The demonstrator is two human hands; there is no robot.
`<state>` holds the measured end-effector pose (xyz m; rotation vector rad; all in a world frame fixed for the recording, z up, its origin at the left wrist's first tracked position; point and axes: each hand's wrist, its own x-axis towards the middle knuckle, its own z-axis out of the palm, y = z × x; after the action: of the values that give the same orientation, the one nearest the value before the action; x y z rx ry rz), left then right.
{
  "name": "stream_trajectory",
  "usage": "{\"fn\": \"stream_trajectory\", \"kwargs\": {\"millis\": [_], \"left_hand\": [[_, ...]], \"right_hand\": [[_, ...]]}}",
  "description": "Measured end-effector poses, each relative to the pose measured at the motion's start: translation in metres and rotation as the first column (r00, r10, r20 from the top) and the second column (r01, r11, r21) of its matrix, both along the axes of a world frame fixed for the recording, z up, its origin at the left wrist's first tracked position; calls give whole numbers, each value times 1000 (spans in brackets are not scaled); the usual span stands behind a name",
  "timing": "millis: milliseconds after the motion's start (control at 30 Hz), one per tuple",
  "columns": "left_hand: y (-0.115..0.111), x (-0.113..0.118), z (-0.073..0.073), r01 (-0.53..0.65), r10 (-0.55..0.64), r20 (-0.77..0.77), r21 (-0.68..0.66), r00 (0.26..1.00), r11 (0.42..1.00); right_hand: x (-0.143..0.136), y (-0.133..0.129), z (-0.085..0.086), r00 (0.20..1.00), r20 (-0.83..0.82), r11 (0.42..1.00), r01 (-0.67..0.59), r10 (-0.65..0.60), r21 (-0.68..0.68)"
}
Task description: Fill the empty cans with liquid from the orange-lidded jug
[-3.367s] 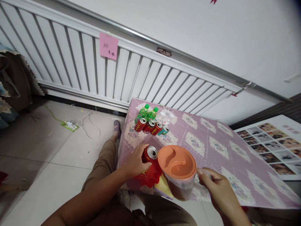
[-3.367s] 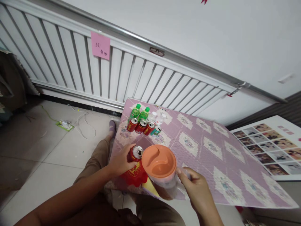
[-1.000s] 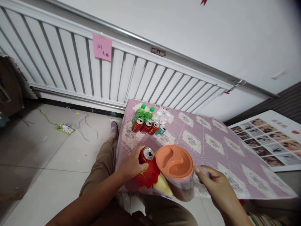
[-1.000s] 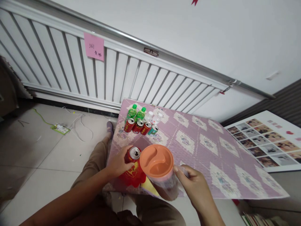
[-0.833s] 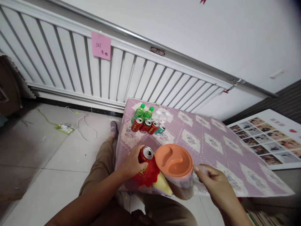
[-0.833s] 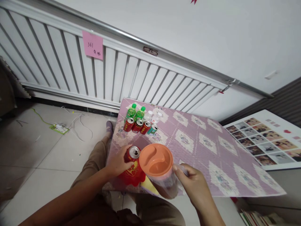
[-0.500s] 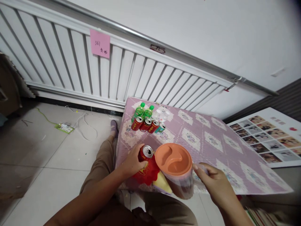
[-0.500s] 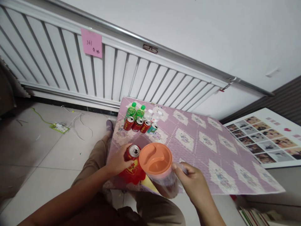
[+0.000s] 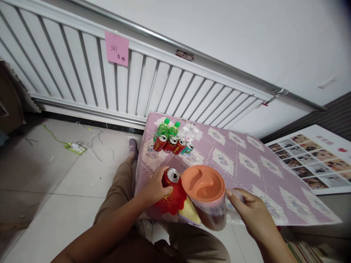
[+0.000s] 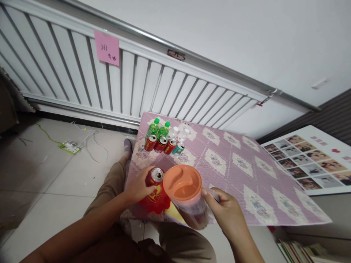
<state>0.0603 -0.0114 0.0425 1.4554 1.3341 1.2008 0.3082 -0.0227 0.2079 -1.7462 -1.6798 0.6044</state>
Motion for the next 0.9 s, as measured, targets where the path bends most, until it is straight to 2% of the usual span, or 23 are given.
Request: {"fn": "stream_trajectory", "kwargs": {"millis": [900], "left_hand": [[0, -1, 2, 2, -2, 1, 7, 1000, 1000]], "right_hand": [[-6, 1, 4, 1000, 17, 1000, -1, 1, -5]]}}
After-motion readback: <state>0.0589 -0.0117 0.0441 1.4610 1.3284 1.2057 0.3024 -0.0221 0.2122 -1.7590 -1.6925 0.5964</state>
